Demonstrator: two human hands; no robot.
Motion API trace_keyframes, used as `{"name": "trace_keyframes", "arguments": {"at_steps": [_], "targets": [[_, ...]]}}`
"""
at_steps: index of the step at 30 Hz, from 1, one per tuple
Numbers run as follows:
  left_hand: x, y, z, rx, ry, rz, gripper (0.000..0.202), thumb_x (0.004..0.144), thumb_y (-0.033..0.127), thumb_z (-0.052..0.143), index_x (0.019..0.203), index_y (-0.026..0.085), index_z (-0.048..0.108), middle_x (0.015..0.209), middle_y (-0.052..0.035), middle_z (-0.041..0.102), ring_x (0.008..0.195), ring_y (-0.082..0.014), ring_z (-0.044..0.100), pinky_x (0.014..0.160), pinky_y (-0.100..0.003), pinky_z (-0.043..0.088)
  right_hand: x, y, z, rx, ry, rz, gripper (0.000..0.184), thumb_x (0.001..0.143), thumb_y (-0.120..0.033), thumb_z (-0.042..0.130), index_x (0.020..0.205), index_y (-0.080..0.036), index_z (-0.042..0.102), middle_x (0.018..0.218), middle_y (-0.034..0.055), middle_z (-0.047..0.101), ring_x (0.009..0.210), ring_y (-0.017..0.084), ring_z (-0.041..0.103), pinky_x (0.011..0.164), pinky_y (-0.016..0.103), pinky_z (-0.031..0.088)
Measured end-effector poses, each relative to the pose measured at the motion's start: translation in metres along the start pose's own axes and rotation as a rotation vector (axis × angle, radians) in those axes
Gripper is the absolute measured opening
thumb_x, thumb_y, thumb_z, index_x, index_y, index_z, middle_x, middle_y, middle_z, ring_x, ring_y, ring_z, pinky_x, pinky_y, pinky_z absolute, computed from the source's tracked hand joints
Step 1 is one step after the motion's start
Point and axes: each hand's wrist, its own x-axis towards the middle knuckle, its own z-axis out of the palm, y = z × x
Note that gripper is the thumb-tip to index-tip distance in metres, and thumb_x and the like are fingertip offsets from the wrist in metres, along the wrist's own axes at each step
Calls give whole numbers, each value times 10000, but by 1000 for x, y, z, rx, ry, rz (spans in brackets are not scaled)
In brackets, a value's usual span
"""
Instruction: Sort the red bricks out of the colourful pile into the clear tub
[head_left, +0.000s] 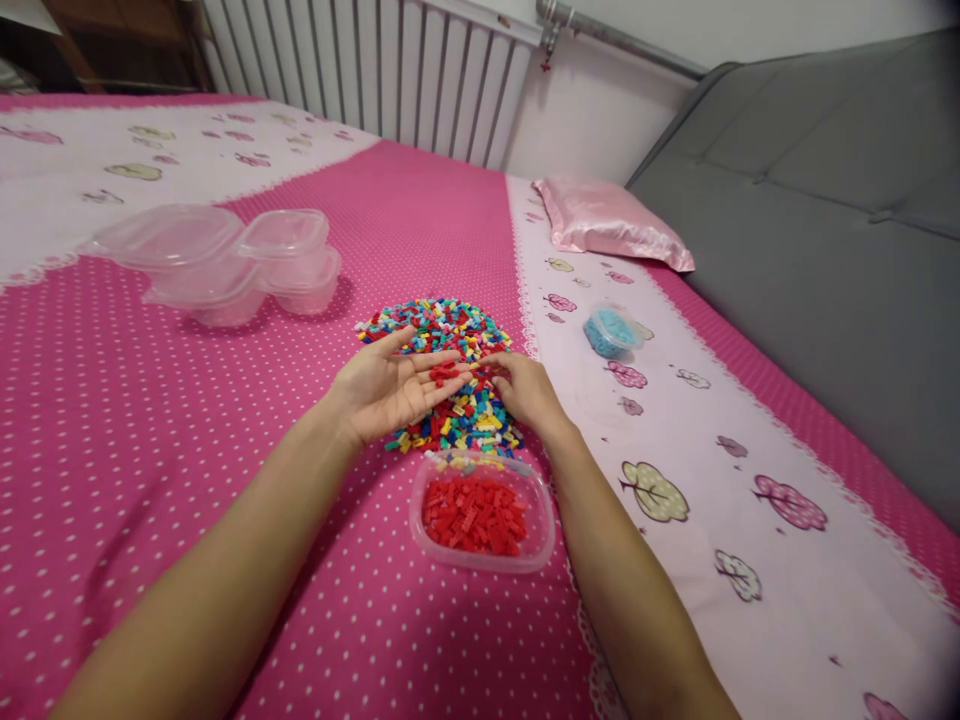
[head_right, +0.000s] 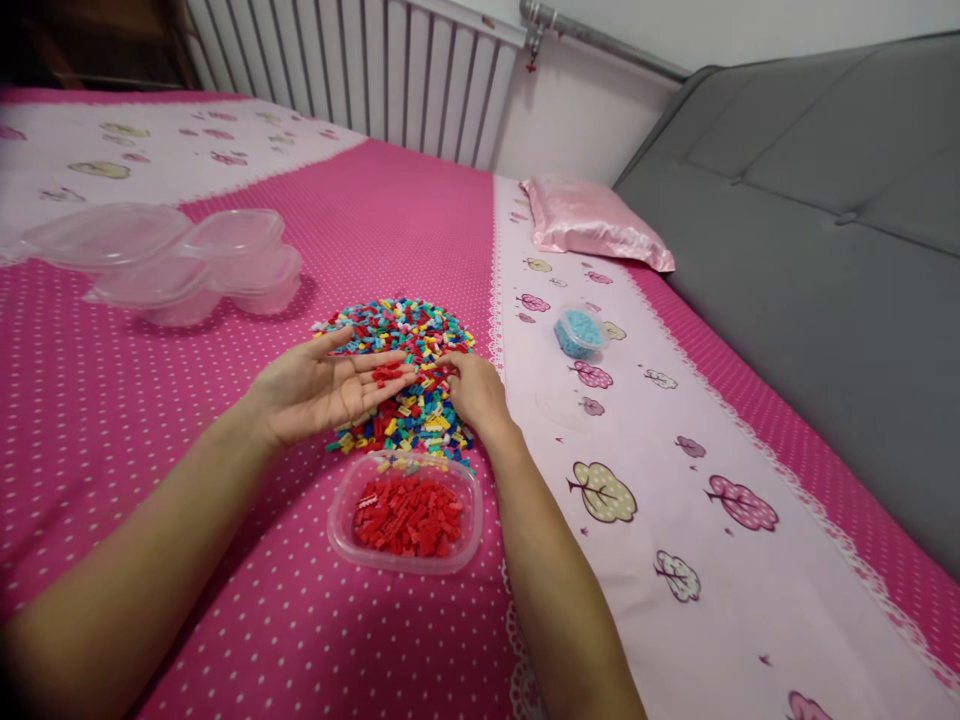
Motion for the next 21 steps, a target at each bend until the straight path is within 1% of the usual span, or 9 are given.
{"name": "trace_keyframes", "arguments": {"at_steps": [3, 6, 9, 12, 14, 16, 18, 21], "targets": [[0, 0, -1, -15, -13, -1, 548, 956, 343, 367, 1367, -20, 347, 1096, -265, 623, 1058, -325, 645, 797, -336, 593, 0, 3, 2, -91, -34, -18, 406, 802, -59, 528, 1133, -235, 681, 1127, 64, 683, 1030, 202, 626, 948, 340, 461], [1, 0, -2, -23, -23, -5, 535, 956, 339, 367, 1366, -4, 351, 1099, -259, 624, 1046, -318, 653, 795, -340, 596, 0, 5, 3, -151, -45, -6, 384, 813, -75, 519, 1111, -246, 693, 1132, 67, 676, 1085, 213, 601, 961, 339, 444], [1, 0, -1, -19, -11, -7, 529, 957, 337, 363, 1364, 0, 357, 1084, -254, 628, 1044, -318, 654, 779, -338, 602, 0, 6, 3, -203, -22, 50, 293, 818, -112, 532, 1021, -215, 716, 1094, 80, 684, 1054, 217, 611, 929, 329, 453], [0, 0, 1, -13, 11, 2, 539, 957, 340, 361, 1360, -18, 361, 1079, -265, 627, 1053, -328, 648, 766, -335, 606, -1, 4, 2, -227, -4, 117, 230, 820, -137, 533, 918, -217, 725, 1021, 68, 702, 976, 214, 634, 874, 318, 471], [-1, 0, 2, -9, 20, 12, 548, 957, 341, 363, 1352, -38, 370, 1074, -274, 626, 1055, -336, 645, 762, -333, 608, -2, 2, 1, -222, 3, 157, 226, 826, -149, 524, 891, -224, 727, 990, 62, 709, 943, 224, 641, 853, 331, 477], [-1, 0, 2, -9, 21, 19, 545, 957, 339, 363, 1343, -45, 381, 1071, -277, 627, 1052, -339, 645, 761, -335, 609, -2, 1, 0, -215, 19, 181, 254, 837, -147, 500, 912, -229, 728, 997, 66, 710, 948, 239, 639, 854, 352, 477], [-2, 0, 3, -12, 21, 20, 534, 957, 338, 363, 1338, -34, 394, 1061, -272, 631, 1045, -336, 648, 757, -339, 610, -2, 2, 0, -208, 42, 157, 312, 845, -121, 469, 971, -240, 728, 1029, 69, 701, 976, 242, 630, 869, 357, 472], [-3, -1, 3, -9, 26, 19, 525, 954, 343, 370, 1332, -20, 407, 1036, -262, 638, 1032, -330, 652, 744, -336, 612, -1, 6, 3, -193, 29, 48, 394, 836, -76, 454, 1058, -269, 716, 1059, 66, 681, 1007, 224, 614, 887, 332, 465]]}}
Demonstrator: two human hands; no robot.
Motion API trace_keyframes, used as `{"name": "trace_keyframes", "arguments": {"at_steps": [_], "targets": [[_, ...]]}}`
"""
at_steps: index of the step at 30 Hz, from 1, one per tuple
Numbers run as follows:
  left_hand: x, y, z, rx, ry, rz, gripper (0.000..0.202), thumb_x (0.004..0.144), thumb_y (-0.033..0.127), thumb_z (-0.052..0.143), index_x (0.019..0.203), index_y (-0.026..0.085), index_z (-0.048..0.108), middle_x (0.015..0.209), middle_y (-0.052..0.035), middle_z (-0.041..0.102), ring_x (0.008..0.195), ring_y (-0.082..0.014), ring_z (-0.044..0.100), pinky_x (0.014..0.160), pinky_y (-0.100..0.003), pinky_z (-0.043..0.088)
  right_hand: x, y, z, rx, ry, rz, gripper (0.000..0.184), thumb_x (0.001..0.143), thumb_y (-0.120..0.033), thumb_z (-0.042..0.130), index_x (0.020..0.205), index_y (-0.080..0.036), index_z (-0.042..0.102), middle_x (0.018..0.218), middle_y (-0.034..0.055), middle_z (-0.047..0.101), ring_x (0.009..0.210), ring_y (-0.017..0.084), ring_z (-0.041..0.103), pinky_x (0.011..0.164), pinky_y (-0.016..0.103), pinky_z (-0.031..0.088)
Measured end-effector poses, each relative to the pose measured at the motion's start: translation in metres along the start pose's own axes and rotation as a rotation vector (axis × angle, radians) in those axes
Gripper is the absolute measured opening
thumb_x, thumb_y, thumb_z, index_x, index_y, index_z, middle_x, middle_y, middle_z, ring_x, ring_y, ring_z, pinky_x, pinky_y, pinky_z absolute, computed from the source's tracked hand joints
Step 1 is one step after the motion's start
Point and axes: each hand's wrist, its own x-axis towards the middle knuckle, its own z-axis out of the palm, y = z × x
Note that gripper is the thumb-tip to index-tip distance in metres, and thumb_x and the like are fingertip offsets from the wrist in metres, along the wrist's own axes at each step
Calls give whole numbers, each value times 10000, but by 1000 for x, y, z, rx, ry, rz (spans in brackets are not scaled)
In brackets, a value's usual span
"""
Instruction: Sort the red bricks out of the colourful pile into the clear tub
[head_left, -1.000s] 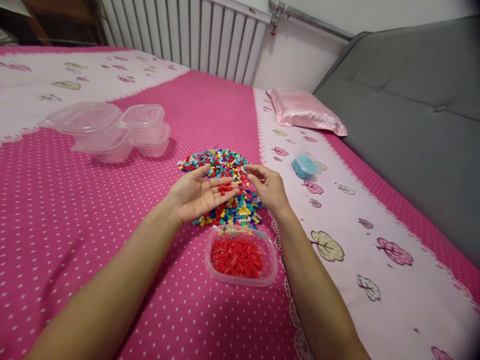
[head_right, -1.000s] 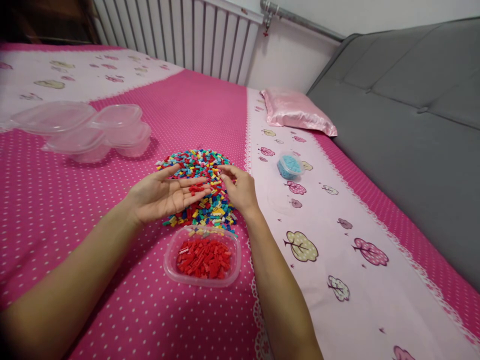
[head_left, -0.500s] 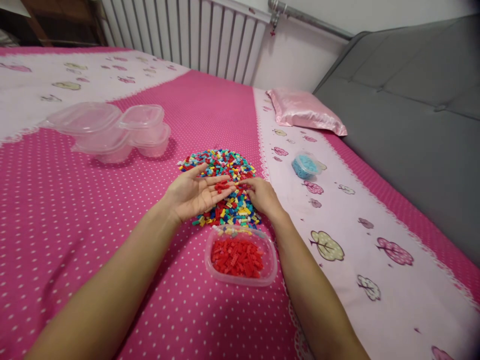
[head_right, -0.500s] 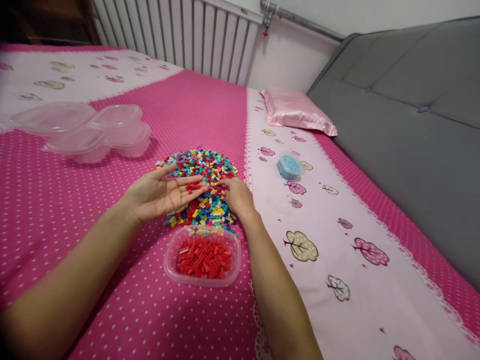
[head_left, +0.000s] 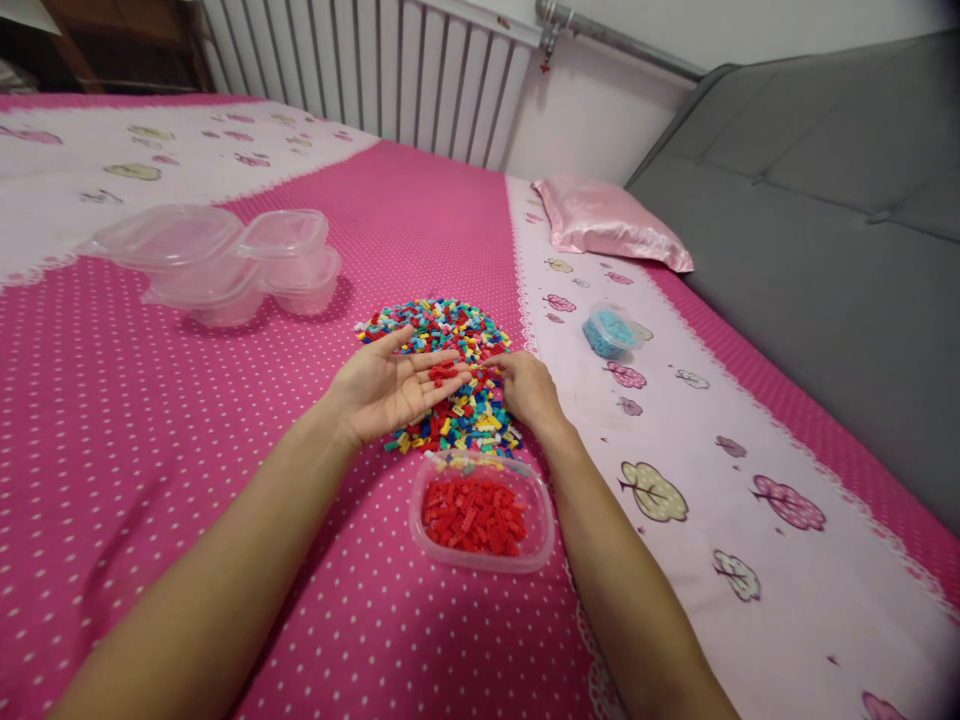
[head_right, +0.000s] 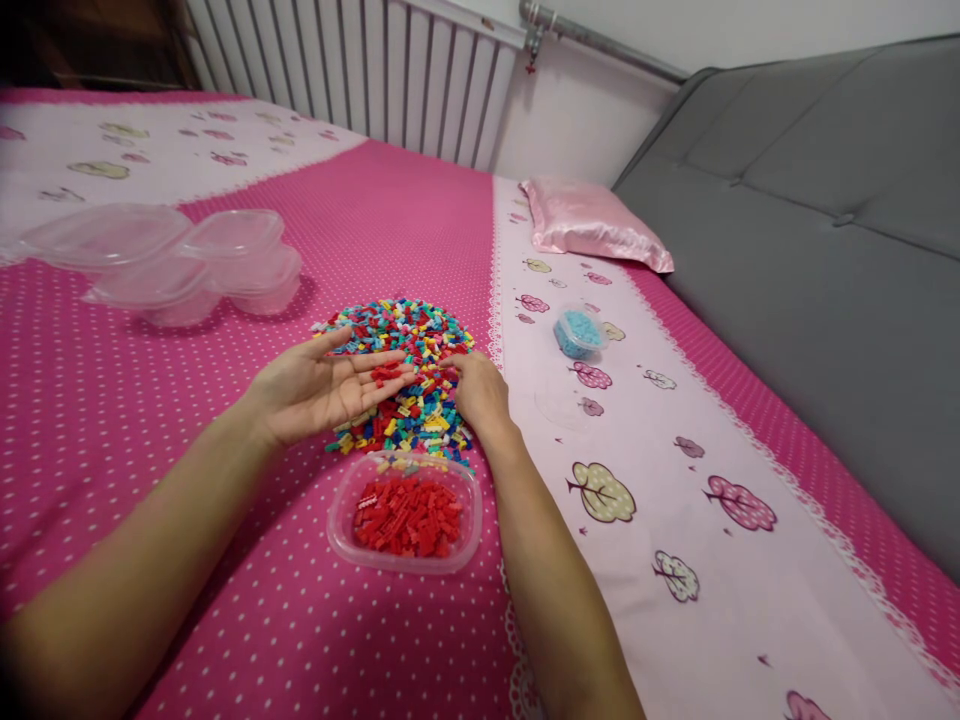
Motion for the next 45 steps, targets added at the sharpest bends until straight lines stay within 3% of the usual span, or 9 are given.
{"name": "trace_keyframes", "arguments": {"at_steps": [4, 9, 14, 25, 32, 40, 45], "targets": [[-1, 0, 3, 14, 18, 9, 523, 955, 343, 363, 1324, -24, 414, 1042, -263, 633, 1024, -319, 654, 737, -317, 610, 1, 3, 4, -19, -41, -34, 373, 844, -91, 466, 1058, -267, 715, 1079, 70, 672, 1017, 218, 605, 884, 316, 461], [0, 0, 2, 17, 9, 3, 531, 956, 344, 362, 1332, -28, 402, 1073, -274, 623, 1040, -325, 648, 745, -323, 609, 1, 1, 1, -65, -49, 35, 258, 849, -153, 501, 962, -230, 720, 1030, 75, 686, 981, 219, 615, 861, 317, 461], [1, 0, 0, 11, 6, 15, 560, 952, 345, 372, 1338, -61, 384, 1078, -280, 620, 1062, -336, 637, 761, -326, 604, 1, 0, -5, 2, -27, 127, 268, 844, -142, 488, 923, -236, 727, 1032, 36, 706, 993, 200, 623, 887, 306, 449], [2, -1, -2, 26, -18, 0, 567, 957, 357, 358, 1353, -49, 374, 1065, -278, 634, 1045, -326, 651, 788, -331, 594, 5, 2, -8, 390, 66, 68, 200, 785, -139, 530, 878, -170, 704, 857, 33, 717, 775, 164, 639, 796, 307, 485], [4, -3, -3, 71, -69, -27, 594, 970, 383, 312, 1350, -69, 377, 964, -242, 666, 962, -309, 681, 786, -328, 582, -5, -27, -32, 758, 69, -132, 162, 785, -187, 551, 889, -162, 673, 862, 33, 708, 759, 134, 634, 735, 282, 497], [6, -4, -5, 54, -139, -29, 584, 977, 373, 301, 1348, -70, 382, 947, -230, 675, 899, -270, 694, 815, -329, 574, -13, -44, -34, 735, 39, -251, 160, 801, -230, 588, 920, -178, 683, 903, 39, 712, 734, 138, 658, 682, 268, 515], [3, -2, -3, 40, -70, -6, 574, 963, 370, 338, 1338, -61, 388, 998, -256, 654, 1023, -323, 659, 805, -332, 585, -7, -29, -30, 607, 144, -112, 195, 798, -160, 554, 934, -175, 693, 903, 29, 728, 763, 140, 653, 744, 274, 511]]}}
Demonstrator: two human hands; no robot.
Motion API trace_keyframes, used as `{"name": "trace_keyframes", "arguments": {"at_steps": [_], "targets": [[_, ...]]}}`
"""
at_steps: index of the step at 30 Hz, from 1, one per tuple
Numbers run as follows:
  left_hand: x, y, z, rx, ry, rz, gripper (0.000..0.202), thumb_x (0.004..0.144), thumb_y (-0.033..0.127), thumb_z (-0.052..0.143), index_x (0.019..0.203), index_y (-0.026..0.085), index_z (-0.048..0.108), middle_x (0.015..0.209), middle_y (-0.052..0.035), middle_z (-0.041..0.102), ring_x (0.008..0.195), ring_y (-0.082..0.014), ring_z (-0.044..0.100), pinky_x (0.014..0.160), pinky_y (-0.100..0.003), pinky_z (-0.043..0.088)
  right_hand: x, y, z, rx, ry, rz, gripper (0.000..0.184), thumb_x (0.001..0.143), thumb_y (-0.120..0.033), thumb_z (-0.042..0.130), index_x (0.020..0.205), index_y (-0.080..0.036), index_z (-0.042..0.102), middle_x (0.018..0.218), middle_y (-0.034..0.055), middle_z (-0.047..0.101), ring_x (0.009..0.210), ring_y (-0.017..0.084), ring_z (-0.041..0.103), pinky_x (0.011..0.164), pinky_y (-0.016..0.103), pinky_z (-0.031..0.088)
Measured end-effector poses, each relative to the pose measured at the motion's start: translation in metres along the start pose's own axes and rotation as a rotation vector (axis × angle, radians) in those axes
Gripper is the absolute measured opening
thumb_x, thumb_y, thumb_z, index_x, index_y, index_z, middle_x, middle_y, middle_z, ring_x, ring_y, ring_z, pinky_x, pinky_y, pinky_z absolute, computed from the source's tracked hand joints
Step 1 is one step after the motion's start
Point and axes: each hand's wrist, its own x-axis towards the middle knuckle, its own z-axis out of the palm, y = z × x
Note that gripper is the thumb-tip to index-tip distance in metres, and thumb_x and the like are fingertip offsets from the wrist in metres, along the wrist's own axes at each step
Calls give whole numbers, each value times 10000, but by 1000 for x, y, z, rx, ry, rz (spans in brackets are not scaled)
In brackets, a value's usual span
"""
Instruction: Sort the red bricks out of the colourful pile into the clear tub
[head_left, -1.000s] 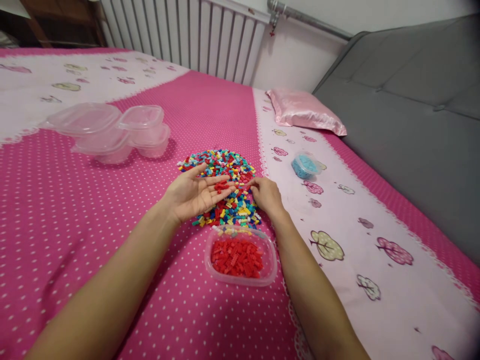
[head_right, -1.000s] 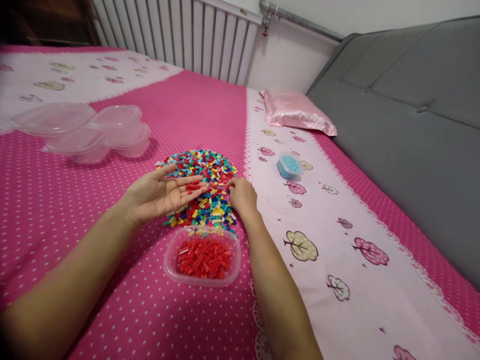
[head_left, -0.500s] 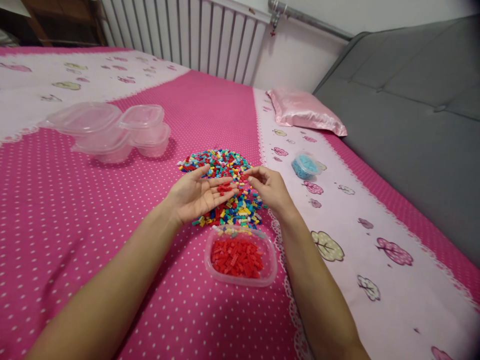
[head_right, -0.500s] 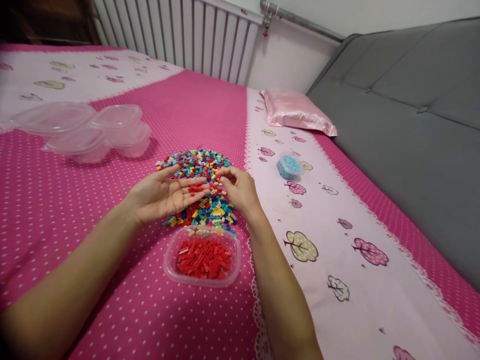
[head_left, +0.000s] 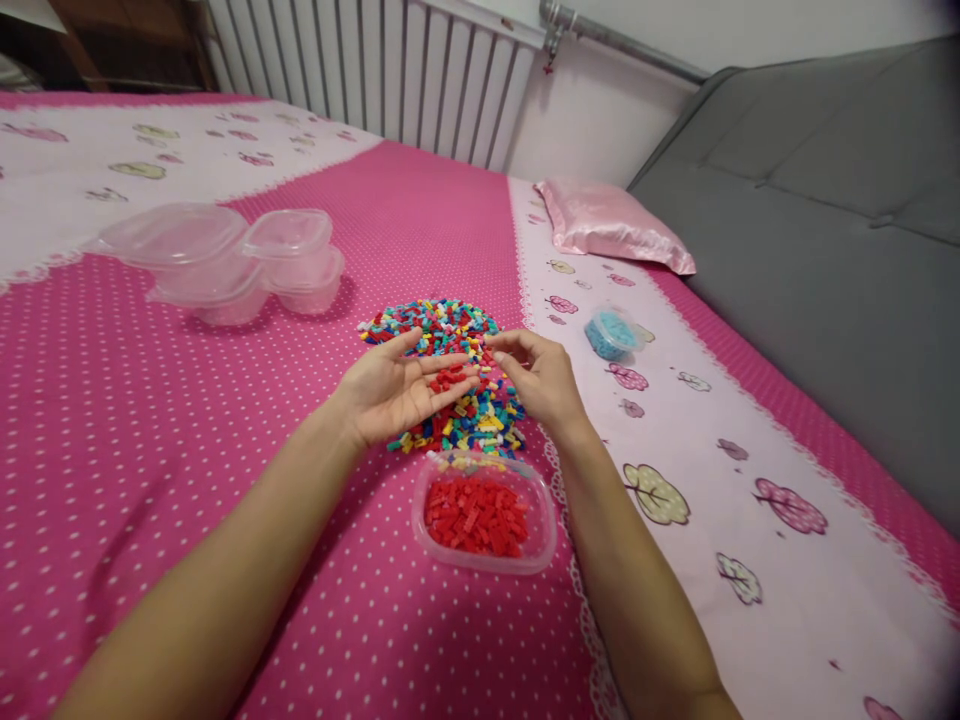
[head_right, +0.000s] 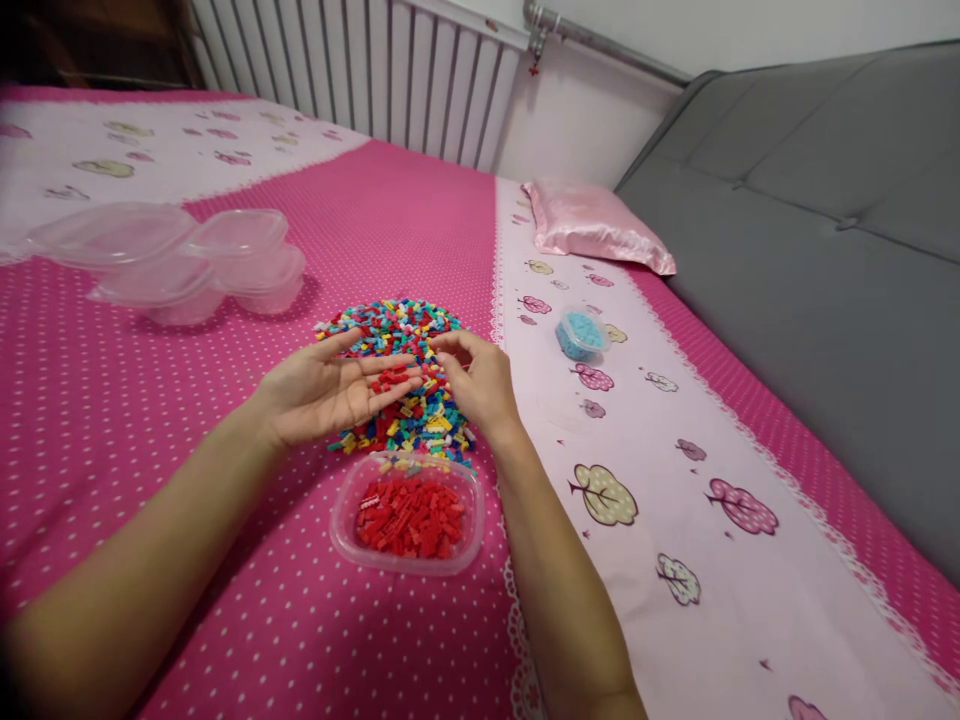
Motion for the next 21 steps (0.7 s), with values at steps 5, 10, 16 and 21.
{"name": "trace_keyframes", "arguments": {"at_steps": [5, 10, 16, 21], "targets": [[-3, 2, 2, -7, 54, 20, 556, 958, 361, 360, 1312, -66, 408, 1025, -268, 640, 1036, -337, 651, 767, -322, 603, 0, 20, 3, -322, -196, 109, 258, 792, -68, 547, 953, -186, 710, 982, 37, 736, 913, 168, 664, 869, 299, 487], [-5, 2, 5, -14, 85, 41, 512, 959, 340, 363, 1297, -39, 433, 1009, -254, 644, 1020, -326, 658, 742, -319, 612, -3, 27, 6, -571, -305, 172, 276, 811, -99, 564, 1015, -220, 706, 1083, 47, 713, 1040, 200, 634, 912, 311, 460], [-3, 2, 3, -24, 60, 25, 512, 951, 342, 377, 1294, -33, 436, 1091, -290, 619, 1084, -353, 627, 762, -333, 610, -2, 30, -1, -702, -203, 286, 210, 799, -159, 577, 949, -232, 705, 968, 64, 712, 926, 228, 644, 808, 329, 482], [-3, 2, 3, -37, 67, 21, 494, 947, 335, 387, 1314, 7, 432, 1094, -283, 624, 1086, -340, 629, 750, -334, 611, -1, 38, -2, -626, -124, 317, 183, 772, -160, 589, 886, -231, 712, 875, 42, 710, 821, 190, 647, 771, 300, 485]]}}
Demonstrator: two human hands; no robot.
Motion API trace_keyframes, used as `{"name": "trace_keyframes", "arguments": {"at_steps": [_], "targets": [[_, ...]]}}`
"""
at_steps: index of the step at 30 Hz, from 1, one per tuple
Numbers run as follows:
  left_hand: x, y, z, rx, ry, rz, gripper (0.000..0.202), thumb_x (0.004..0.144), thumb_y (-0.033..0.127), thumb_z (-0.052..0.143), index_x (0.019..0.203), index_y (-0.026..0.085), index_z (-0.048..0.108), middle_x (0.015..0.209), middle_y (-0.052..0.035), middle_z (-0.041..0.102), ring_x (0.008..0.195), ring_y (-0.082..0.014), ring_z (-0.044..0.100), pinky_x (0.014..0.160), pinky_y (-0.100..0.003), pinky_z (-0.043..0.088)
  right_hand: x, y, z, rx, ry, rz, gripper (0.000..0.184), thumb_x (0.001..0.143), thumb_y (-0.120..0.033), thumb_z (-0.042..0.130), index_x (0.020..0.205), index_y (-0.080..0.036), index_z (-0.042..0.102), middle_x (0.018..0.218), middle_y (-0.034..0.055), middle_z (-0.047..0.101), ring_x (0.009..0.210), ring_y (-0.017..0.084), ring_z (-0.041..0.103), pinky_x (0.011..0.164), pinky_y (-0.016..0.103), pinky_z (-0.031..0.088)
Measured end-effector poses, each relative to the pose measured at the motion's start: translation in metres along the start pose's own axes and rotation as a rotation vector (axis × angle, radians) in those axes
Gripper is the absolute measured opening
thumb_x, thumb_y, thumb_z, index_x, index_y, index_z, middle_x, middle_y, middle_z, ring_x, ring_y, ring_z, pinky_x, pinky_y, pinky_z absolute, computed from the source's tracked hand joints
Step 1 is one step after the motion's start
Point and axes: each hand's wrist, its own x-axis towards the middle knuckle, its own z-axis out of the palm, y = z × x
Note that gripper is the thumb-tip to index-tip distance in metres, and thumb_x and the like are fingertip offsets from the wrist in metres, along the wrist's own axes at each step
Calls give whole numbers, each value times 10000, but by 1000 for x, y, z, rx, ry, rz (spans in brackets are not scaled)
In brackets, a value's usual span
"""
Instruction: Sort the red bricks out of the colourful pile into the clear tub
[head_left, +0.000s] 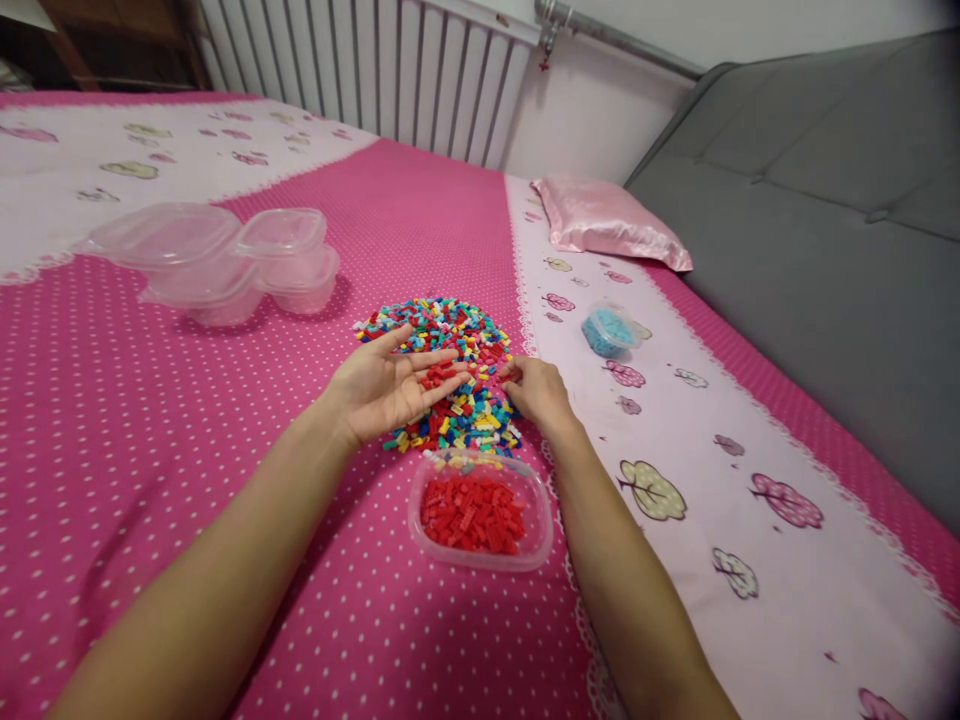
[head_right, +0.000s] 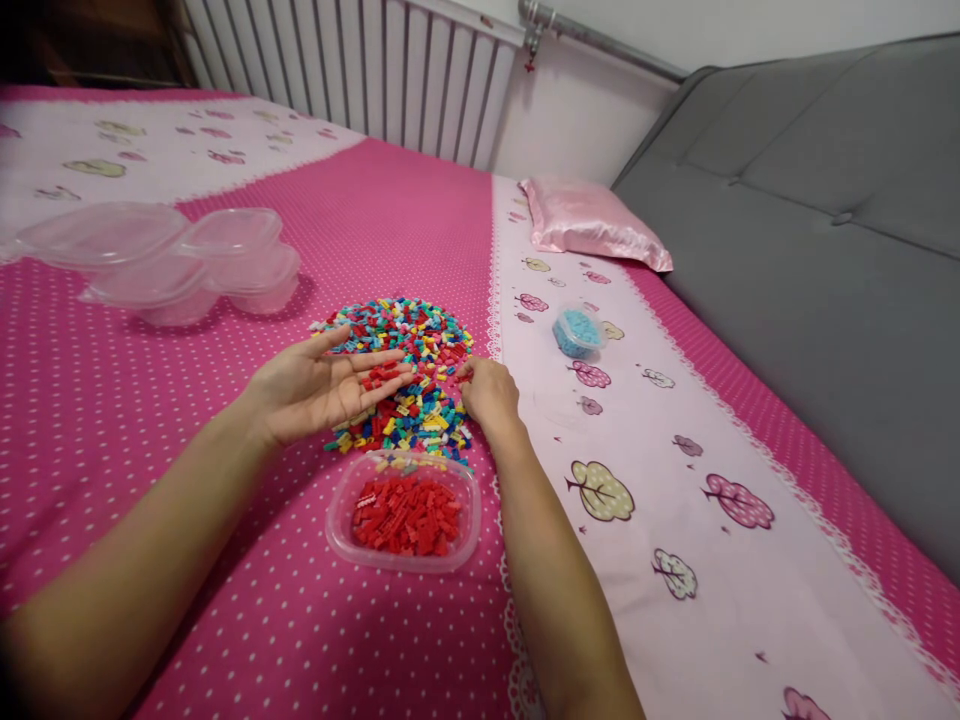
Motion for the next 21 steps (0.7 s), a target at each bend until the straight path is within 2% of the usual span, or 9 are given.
{"name": "trace_keyframes", "arguments": {"at_steps": [9, 11, 13, 17, 21], "targets": [[-1, 0, 1, 8, 0, 0, 523, 946, 335, 380, 1333, -16, 406, 1053, -277, 637, 1063, -330, 637, 755, -326, 605, 1, 1, -5, 31, 89, 111, 211, 772, -171, 570, 913, -231, 715, 926, 71, 715, 860, 234, 659, 780, 360, 495], [-1, 0, 0, 8, -11, -1, 538, 947, 337, 381, 1337, -33, 395, 1043, -273, 640, 1062, -331, 639, 768, -327, 602, 2, 0, -6, 109, 131, 45, 212, 767, -163, 569, 913, -217, 713, 912, 58, 720, 838, 218, 656, 798, 360, 494], [0, 0, -1, 14, -22, -9, 556, 948, 345, 380, 1337, -52, 388, 1035, -274, 640, 1050, -328, 645, 779, -322, 598, 3, -3, -7, 271, 161, -91, 210, 764, -157, 569, 917, -202, 706, 893, 35, 725, 781, 180, 650, 794, 333, 500], [0, -1, 0, 31, -33, -22, 566, 958, 365, 347, 1336, -54, 394, 993, -264, 653, 984, -309, 673, 766, -320, 598, -1, -18, -13, 589, 159, -318, 177, 784, -207, 587, 925, -180, 691, 906, 29, 727, 743, 142, 644, 731, 284, 514], [2, -2, 0, 41, -60, -26, 565, 968, 360, 313, 1325, -70, 401, 957, -253, 663, 924, -292, 689, 764, -322, 593, -12, -34, -21, 648, 135, -436, 160, 807, -218, 589, 929, -190, 690, 922, 30, 727, 794, 139, 657, 761, 288, 519]]}}
